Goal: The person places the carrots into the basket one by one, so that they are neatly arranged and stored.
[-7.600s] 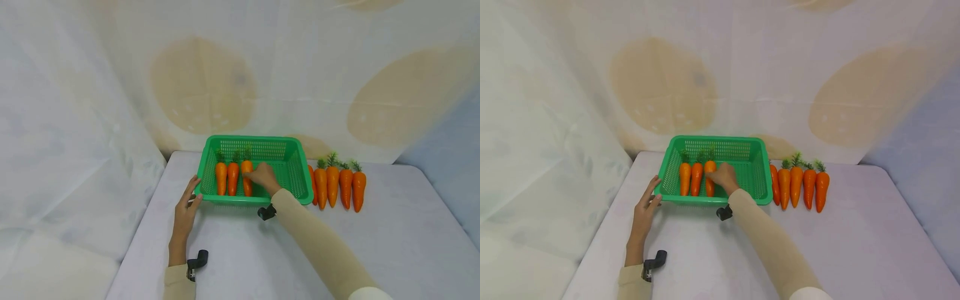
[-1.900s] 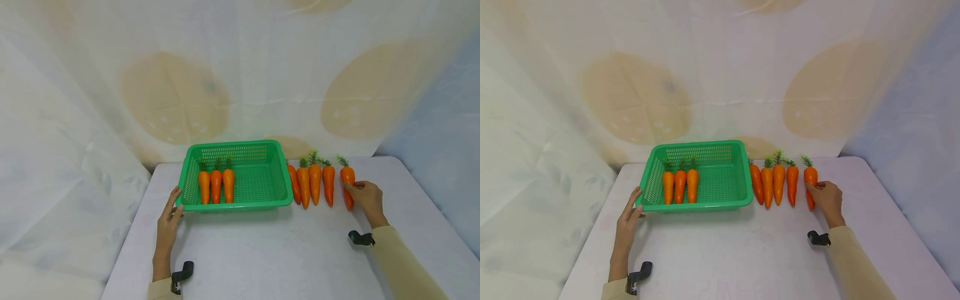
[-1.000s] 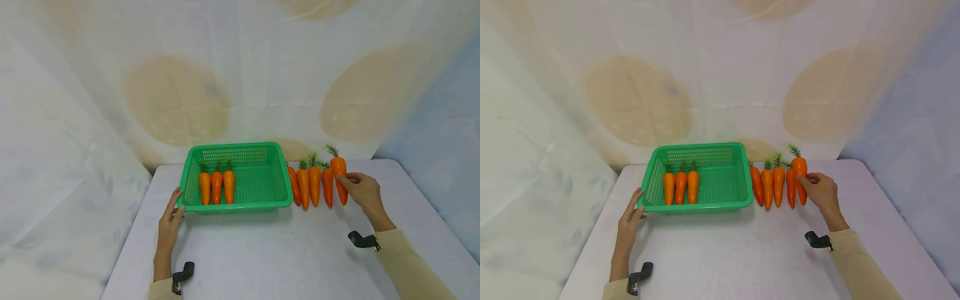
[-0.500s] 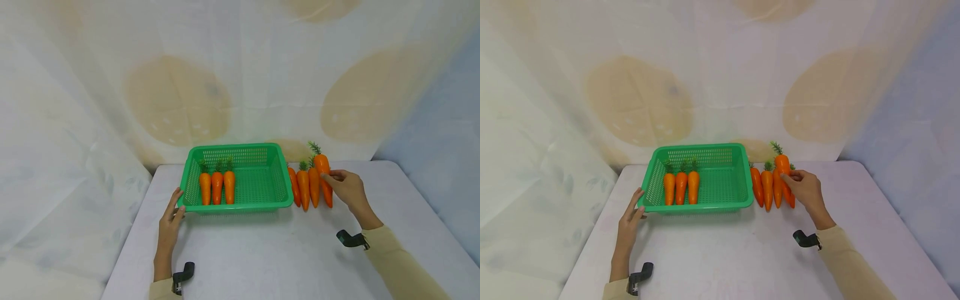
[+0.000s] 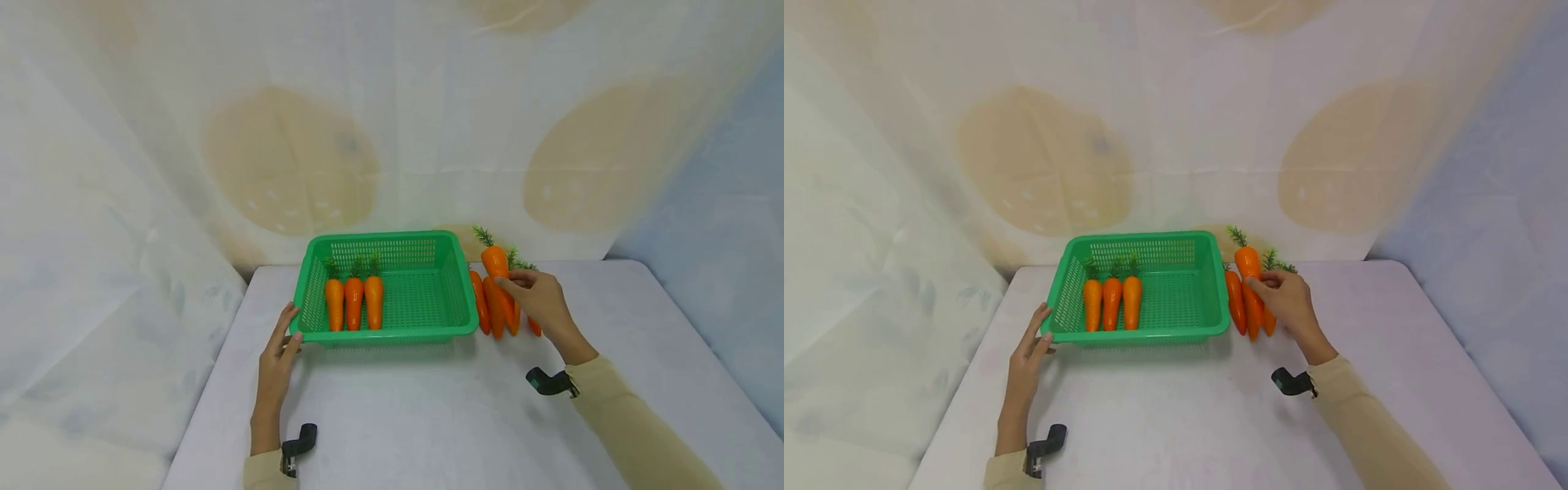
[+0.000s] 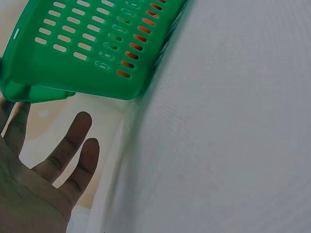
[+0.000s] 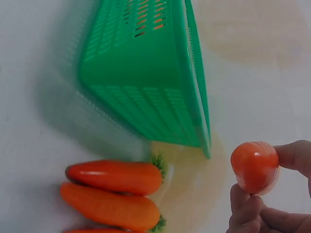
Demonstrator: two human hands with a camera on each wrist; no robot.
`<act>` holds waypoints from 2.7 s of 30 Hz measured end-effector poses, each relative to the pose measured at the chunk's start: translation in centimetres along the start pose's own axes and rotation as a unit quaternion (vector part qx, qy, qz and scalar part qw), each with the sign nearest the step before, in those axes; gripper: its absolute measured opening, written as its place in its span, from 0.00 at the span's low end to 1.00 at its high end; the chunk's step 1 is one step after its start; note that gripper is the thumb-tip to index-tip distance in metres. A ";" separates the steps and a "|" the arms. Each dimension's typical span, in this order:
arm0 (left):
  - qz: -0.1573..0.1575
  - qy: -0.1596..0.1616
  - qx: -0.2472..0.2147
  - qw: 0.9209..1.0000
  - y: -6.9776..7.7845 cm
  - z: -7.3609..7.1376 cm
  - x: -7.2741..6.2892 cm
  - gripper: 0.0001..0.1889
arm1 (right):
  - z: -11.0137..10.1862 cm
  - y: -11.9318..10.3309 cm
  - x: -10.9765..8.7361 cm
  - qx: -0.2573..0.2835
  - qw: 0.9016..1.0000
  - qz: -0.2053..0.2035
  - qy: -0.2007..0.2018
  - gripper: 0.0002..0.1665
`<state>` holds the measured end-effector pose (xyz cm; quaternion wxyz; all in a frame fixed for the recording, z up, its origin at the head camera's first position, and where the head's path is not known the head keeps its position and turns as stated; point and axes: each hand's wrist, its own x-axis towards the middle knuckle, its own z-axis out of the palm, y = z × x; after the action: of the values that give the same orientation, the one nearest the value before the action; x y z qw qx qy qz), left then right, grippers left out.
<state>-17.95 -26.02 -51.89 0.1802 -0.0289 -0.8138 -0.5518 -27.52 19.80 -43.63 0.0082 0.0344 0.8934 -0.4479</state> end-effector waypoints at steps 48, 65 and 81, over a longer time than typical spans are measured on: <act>-0.008 -0.001 -0.006 1.000 0.4 0.1 -0.1 0.25 | 9.3 -6.6 2.6 0.030 0.994 -0.020 -0.103 0.34; -0.003 0.000 -0.008 1.000 0.5 -0.1 -0.1 0.25 | 13.8 -7.2 3.2 0.011 0.995 -0.005 -0.100 0.29; 0.001 0.011 -0.001 1.000 0.6 0.2 0.1 0.25 | 16.0 -7.4 4.1 -0.007 0.995 0.011 -0.103 0.20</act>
<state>-17.99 -25.59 -51.39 0.1897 -0.0236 -0.8110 -0.5530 -32.37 2.80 -47.53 0.1057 -0.0024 0.8906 -0.4424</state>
